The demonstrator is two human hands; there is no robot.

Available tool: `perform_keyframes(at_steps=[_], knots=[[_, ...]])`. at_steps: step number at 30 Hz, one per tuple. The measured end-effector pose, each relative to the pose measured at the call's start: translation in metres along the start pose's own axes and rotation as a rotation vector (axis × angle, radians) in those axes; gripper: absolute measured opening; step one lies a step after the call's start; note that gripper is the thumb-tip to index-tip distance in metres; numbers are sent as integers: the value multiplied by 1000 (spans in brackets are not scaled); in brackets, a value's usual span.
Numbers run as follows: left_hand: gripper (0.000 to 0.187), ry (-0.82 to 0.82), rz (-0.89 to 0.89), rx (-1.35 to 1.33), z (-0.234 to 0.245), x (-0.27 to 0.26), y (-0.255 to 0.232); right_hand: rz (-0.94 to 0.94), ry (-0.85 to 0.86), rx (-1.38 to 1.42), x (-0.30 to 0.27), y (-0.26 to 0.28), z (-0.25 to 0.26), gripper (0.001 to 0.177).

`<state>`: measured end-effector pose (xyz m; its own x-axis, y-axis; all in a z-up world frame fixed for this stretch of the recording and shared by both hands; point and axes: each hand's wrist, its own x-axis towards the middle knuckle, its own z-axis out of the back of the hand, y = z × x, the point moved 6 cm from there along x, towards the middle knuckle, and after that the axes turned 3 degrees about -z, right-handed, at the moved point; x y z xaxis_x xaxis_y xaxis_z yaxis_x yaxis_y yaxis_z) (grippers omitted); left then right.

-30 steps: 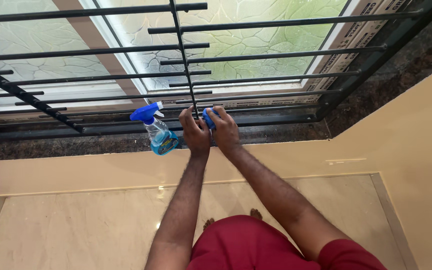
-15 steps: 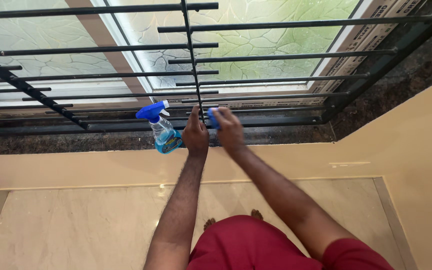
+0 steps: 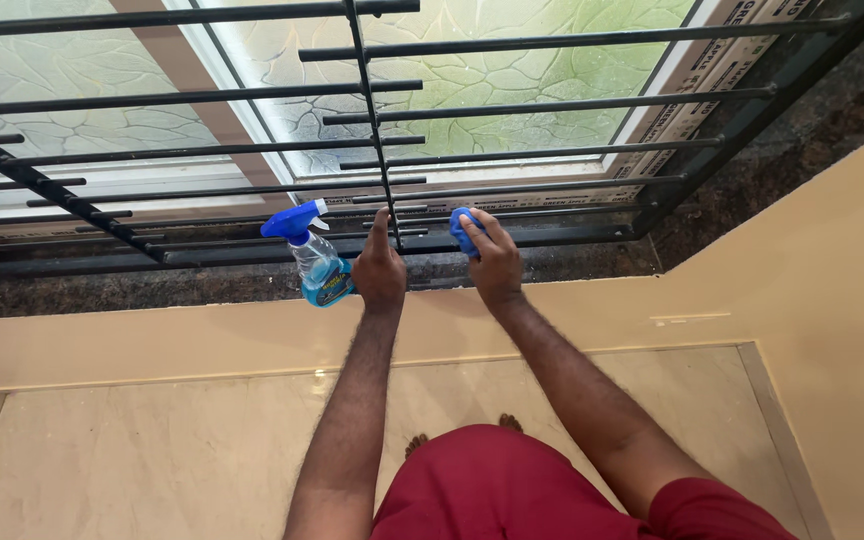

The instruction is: The person cleans a window and its frame using a spray bottle and a blue cloth, wiping the glass panes and the metal frame.

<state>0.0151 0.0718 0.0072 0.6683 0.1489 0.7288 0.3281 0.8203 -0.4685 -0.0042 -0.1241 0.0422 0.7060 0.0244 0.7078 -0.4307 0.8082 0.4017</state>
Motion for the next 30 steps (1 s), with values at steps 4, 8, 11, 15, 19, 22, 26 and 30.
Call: perform_keyframes(at_steps=[4,8,11,15,19,22,26,30], knots=[[66,5,31,-2,0,-1,0,-37,13,45,2,2,-18,57],[67,9,59,-114,4,3,-5,-1,125,193,8,38,-55,59],[61,83,131,-113,5,3,-4,-36,171,223,9,53,-56,64],[48,-140,54,-298,23,-23,-19,99,190,189,1,54,-36,62],[24,-70,184,-489,20,-53,-26,-2,225,266,-18,49,-36,53],[29,-113,120,-471,27,-59,-36,-34,265,423,-27,56,-45,58],[44,-160,69,-356,37,-53,-34,142,236,599,-21,75,-61,73],[49,-60,87,-335,26,-34,-17,148,273,651,-20,70,-69,73]])
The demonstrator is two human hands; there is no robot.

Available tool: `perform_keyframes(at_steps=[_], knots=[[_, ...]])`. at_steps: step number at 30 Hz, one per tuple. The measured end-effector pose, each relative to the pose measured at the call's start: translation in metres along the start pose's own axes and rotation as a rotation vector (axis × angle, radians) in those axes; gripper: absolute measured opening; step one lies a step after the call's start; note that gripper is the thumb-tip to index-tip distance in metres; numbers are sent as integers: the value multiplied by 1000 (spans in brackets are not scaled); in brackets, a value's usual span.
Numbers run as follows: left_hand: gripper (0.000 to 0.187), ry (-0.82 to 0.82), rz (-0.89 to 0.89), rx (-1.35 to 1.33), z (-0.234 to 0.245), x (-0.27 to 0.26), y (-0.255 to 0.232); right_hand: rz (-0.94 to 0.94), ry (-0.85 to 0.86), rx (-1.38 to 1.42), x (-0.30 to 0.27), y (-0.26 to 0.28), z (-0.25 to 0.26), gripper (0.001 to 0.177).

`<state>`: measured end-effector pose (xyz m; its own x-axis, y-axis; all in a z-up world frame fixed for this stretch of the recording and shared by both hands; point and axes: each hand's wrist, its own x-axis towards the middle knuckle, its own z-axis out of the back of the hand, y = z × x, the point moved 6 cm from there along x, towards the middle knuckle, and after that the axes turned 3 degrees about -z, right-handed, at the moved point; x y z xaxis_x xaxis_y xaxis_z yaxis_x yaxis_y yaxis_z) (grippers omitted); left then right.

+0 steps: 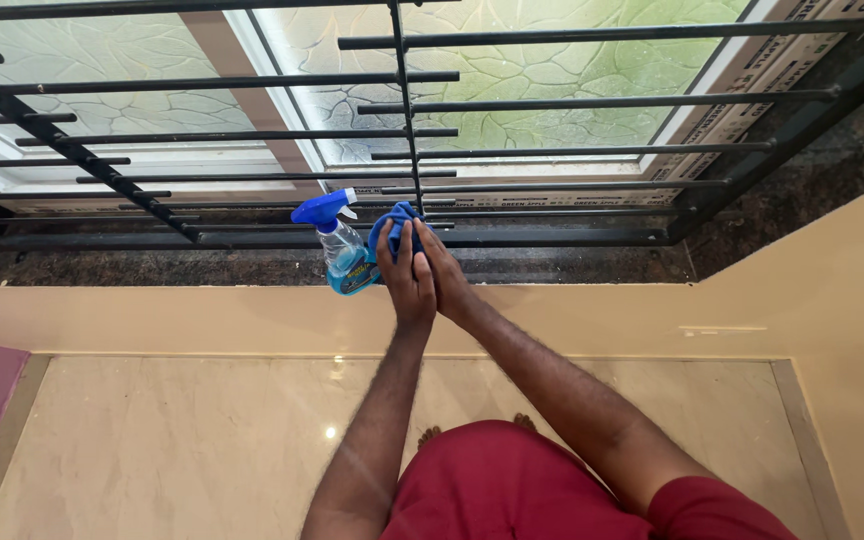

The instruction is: The person cleans a window and its frame using a spray bottle and a blue cloth, wiping the glass panes and the metal frame.

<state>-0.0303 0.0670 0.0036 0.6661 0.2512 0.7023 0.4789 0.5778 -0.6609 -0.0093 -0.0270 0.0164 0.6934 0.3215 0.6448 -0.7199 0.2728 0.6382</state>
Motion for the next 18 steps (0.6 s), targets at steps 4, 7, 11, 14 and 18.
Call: perform_keyframes(at_steps=[4,7,11,14,18], knots=[[58,100,25,159,-10,16,9,-181,-79,-10,-18,-13,16,65],[64,128,21,267,-17,21,10,-252,-111,2,-31,-21,32,59],[61,150,8,471,-29,37,21,-247,-120,21,-40,-29,44,55],[51,179,-4,512,-29,42,24,-274,-115,4,-44,-32,49,53],[41,196,-7,445,-23,48,35,-278,-93,-4,-52,-34,52,52]])
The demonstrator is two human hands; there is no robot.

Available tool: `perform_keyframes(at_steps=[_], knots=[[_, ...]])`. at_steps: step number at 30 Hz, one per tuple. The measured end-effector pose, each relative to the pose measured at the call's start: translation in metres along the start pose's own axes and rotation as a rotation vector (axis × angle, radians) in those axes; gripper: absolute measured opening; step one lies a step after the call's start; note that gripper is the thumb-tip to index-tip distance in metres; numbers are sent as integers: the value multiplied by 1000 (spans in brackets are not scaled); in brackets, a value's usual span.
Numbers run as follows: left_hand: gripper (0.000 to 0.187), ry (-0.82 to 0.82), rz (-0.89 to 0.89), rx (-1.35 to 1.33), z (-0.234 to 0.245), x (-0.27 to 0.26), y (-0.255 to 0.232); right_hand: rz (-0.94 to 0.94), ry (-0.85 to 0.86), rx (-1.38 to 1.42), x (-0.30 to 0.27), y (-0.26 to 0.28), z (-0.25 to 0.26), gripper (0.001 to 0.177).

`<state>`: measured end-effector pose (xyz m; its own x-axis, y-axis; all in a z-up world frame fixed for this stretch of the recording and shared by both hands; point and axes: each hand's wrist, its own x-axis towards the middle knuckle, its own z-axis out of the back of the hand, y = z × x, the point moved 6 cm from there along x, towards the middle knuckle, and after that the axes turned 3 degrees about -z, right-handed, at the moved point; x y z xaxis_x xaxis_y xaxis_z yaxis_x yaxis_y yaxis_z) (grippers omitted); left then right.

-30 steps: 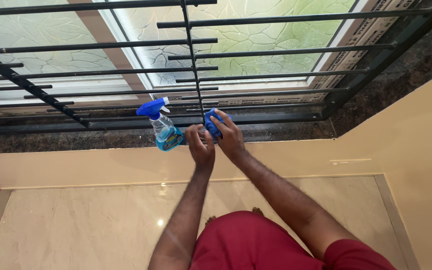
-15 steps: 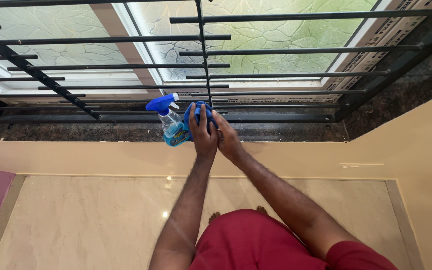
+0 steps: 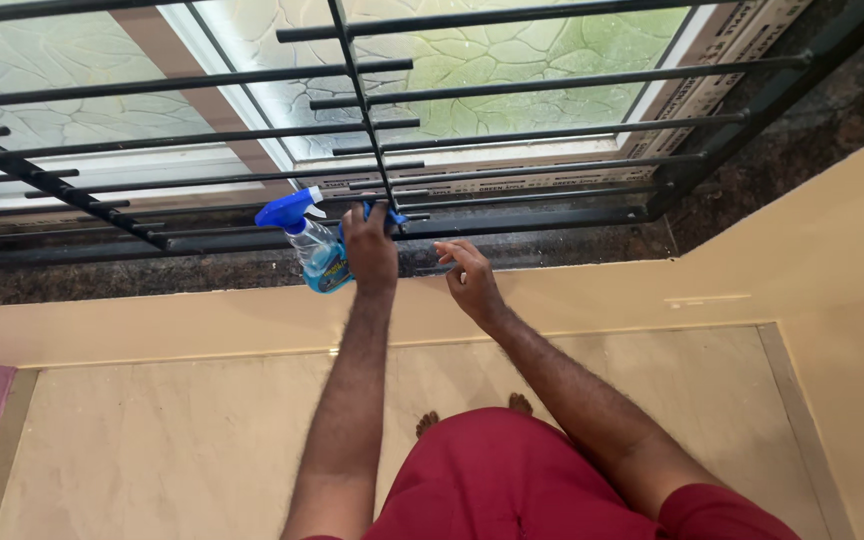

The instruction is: The person cleans a window and its frame using a spray bottle and a blue cloth, wiping the glass panes and the metal frame.

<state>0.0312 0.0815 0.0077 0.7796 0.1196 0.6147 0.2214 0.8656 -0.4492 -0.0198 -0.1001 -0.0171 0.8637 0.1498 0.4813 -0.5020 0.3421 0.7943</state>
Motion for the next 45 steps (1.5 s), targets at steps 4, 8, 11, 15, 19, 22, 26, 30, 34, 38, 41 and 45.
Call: perform_keyframes(at_steps=[4,8,11,15,19,22,26,30,34,38,41,45], knots=[[43,-107,-32,-24,3,1,-2,20,10,14,-5,2,0,53],[42,-97,-44,-6,2,-1,-1,-20,22,39,-10,-4,7,53],[41,-111,-60,53,1,-1,-2,-60,3,30,-12,-8,13,55],[36,-61,33,18,1,5,1,-63,4,26,-14,-11,19,54],[32,-115,117,-124,8,5,2,-120,5,21,-20,-19,26,53],[33,-180,211,-257,5,1,7,-153,-10,18,-25,-23,33,53],[36,-218,506,-429,-16,-5,27,-135,-37,17,-28,-26,39,50],[46,-400,596,-582,-23,-21,38,-181,-43,28,-35,-27,46,52],[53,-389,601,-558,-23,-53,13,-129,-117,60,-32,-13,57,50],[70,-335,427,-512,-19,-74,-41,51,-162,-31,-16,19,62,46],[78,-278,324,-602,-17,-69,-71,244,-63,-157,-3,51,50,51],[77,-229,49,-690,-7,-51,-93,175,-10,-54,24,56,37,49]])
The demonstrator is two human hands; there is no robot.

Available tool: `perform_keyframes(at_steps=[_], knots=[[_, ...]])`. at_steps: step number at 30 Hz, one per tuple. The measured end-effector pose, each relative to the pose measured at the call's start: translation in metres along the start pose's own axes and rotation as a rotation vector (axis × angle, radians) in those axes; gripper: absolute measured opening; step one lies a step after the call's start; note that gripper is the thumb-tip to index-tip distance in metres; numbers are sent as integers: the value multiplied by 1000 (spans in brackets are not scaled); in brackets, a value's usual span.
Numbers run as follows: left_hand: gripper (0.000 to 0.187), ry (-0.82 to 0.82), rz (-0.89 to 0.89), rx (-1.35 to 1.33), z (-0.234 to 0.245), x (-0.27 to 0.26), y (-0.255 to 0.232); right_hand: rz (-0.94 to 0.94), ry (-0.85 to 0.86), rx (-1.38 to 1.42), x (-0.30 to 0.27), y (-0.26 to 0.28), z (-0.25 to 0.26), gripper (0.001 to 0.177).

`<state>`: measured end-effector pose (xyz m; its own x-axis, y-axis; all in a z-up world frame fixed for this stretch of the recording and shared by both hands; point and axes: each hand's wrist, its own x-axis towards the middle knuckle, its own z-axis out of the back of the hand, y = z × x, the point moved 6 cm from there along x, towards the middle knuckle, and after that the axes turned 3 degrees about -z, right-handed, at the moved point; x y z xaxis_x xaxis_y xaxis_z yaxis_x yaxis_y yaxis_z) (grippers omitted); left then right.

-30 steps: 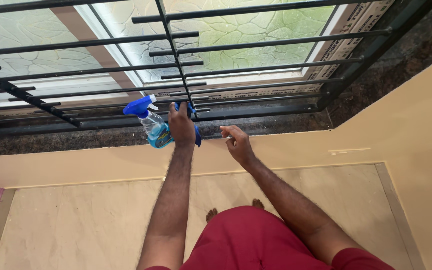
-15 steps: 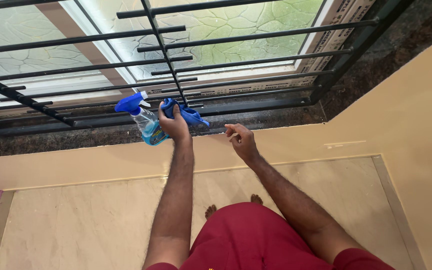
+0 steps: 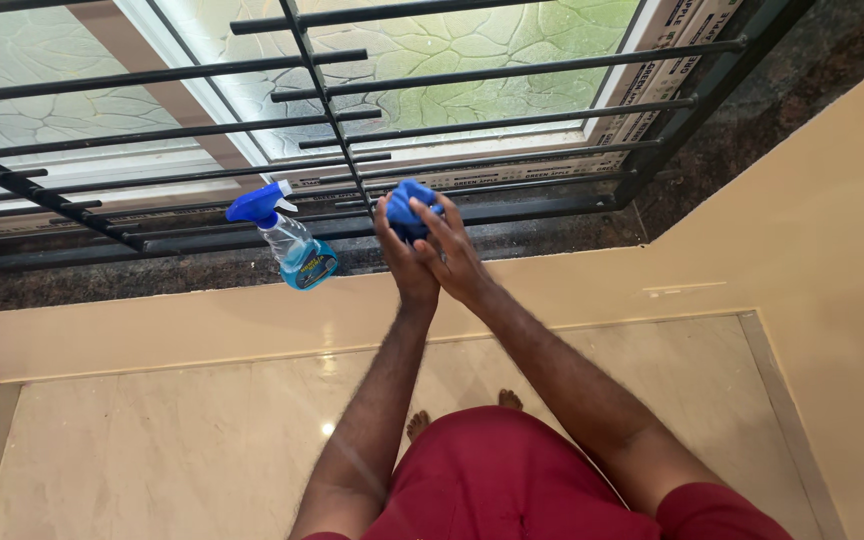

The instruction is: The person cleans a window and its frame using a spray bottle and a blue cloth, wiping the glass panes and the metal frame.

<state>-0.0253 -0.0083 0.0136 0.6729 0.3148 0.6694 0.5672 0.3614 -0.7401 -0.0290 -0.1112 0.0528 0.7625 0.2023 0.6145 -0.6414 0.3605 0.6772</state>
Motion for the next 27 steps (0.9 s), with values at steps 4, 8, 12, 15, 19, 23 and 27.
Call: perform_keyframes(at_steps=[4,8,12,15,19,23,27], knots=[[79,85,-137,-71,4,8,-3,-88,-86,-16,24,-9,-8,51],[69,181,-76,-130,12,3,7,-218,-160,-59,38,-18,-16,41],[47,137,-75,25,25,8,21,-296,-228,-122,37,-32,-20,42],[38,119,4,65,29,15,34,-209,-242,-151,36,-30,-31,46],[25,106,111,-90,33,15,58,-92,-164,-279,39,-6,-50,57],[35,-74,235,-125,46,18,71,-143,-87,-492,53,1,-57,47],[39,-50,316,-66,45,42,59,-68,-121,-585,65,2,-52,32]])
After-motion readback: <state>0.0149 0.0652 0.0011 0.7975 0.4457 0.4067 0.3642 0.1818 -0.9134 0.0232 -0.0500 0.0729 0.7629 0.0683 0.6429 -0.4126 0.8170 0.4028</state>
